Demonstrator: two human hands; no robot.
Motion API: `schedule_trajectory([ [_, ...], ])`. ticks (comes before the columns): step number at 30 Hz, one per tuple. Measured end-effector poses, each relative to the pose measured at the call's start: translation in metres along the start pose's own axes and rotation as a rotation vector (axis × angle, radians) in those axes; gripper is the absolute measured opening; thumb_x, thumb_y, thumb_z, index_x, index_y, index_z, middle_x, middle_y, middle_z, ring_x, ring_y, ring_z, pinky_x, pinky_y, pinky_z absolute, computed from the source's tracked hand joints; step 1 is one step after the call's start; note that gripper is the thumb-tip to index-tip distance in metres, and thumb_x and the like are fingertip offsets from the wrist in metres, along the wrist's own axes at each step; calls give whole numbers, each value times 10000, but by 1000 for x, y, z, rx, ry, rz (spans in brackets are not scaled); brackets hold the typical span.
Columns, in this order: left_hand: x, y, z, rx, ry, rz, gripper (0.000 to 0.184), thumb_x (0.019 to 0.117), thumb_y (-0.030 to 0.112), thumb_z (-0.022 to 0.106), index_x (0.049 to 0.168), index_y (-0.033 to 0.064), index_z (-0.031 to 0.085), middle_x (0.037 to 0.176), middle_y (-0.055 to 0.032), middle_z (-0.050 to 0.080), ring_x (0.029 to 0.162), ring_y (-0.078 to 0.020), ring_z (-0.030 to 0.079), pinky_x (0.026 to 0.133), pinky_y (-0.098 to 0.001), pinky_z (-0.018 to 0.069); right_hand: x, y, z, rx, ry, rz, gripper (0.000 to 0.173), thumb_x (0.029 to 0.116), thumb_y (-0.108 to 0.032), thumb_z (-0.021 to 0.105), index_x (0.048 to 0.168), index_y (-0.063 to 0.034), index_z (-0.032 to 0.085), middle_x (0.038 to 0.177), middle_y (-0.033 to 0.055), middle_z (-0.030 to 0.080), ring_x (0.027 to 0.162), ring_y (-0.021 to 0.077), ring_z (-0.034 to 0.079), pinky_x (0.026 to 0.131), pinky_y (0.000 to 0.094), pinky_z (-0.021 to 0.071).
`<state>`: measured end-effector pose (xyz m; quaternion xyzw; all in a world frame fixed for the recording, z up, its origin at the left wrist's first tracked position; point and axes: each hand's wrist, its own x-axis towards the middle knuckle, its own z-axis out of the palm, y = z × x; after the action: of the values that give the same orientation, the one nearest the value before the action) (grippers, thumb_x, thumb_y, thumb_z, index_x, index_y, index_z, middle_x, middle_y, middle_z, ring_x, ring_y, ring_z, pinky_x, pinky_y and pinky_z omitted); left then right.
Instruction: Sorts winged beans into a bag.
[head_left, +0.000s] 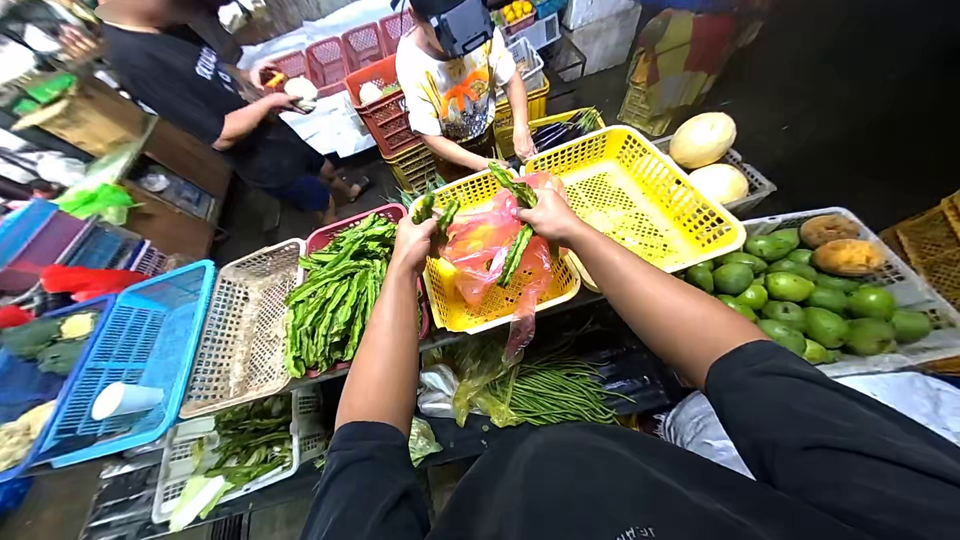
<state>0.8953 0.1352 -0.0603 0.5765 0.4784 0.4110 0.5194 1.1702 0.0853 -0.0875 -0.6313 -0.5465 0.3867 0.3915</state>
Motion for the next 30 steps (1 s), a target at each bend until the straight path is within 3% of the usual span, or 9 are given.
schedule_trajectory([
  [3,4,8,-11,-380,203,33,336,941,17,511,1274,-24,529,1110,-175,716,985,-262,703,849,-453,586,1,9,-3,-95,53,112,289,958,-246,697,1135,-18,696,1037,211,699,971,360,683,882,632,535],
  [5,7,25,-33,-474,248,59,238,1031,65,464,1242,-28,522,1007,-201,719,922,-310,722,835,-488,603,2,11,0,-23,96,136,400,955,-298,727,1233,-22,643,1087,229,687,996,377,682,891,645,539],
  [8,17,51,-85,-144,212,128,231,977,41,481,1190,0,561,947,-113,690,832,-218,694,753,-419,609,-14,-2,-6,164,153,172,635,936,-358,760,1470,-128,503,1142,193,689,962,329,701,851,573,583],
  [11,34,75,-154,386,154,166,246,915,38,547,1143,3,632,966,-116,688,820,-196,673,739,-423,586,-26,-10,-20,289,200,218,577,934,-449,743,1370,-127,544,1034,131,686,812,244,685,716,469,595],
  [13,48,84,-187,689,154,97,237,913,88,572,1124,23,659,983,-159,692,867,-273,678,778,-528,563,-34,-10,-28,344,228,266,535,957,-467,707,1375,-185,527,957,46,646,681,134,608,582,325,537],
  [18,92,62,-207,1109,37,-26,291,925,165,630,1195,65,676,1081,-255,697,1034,-456,674,868,-716,504,-55,-12,-35,522,342,330,346,1026,-400,617,1305,-202,564,877,4,638,612,85,589,496,238,494],
  [21,122,10,-210,1156,-221,-140,450,954,338,693,1314,73,644,1222,-267,668,1169,-463,630,978,-720,466,-71,-6,-36,613,340,339,289,1043,-352,590,1268,-173,570,863,2,670,618,72,626,496,219,518],
  [24,135,-29,-214,1049,-444,-235,554,1035,461,575,1420,62,590,1393,-238,604,1336,-404,545,1125,-647,383,-87,-5,-33,582,298,313,344,1005,-113,561,1348,-127,540,873,18,661,622,69,627,493,210,517],
  [30,118,-6,-230,934,-448,-203,475,1076,394,519,1398,55,602,1392,-221,606,1328,-379,551,1128,-618,385,-81,-27,2,570,300,343,249,1023,-70,552,1272,-81,552,826,34,643,595,96,606,521,236,531],
])
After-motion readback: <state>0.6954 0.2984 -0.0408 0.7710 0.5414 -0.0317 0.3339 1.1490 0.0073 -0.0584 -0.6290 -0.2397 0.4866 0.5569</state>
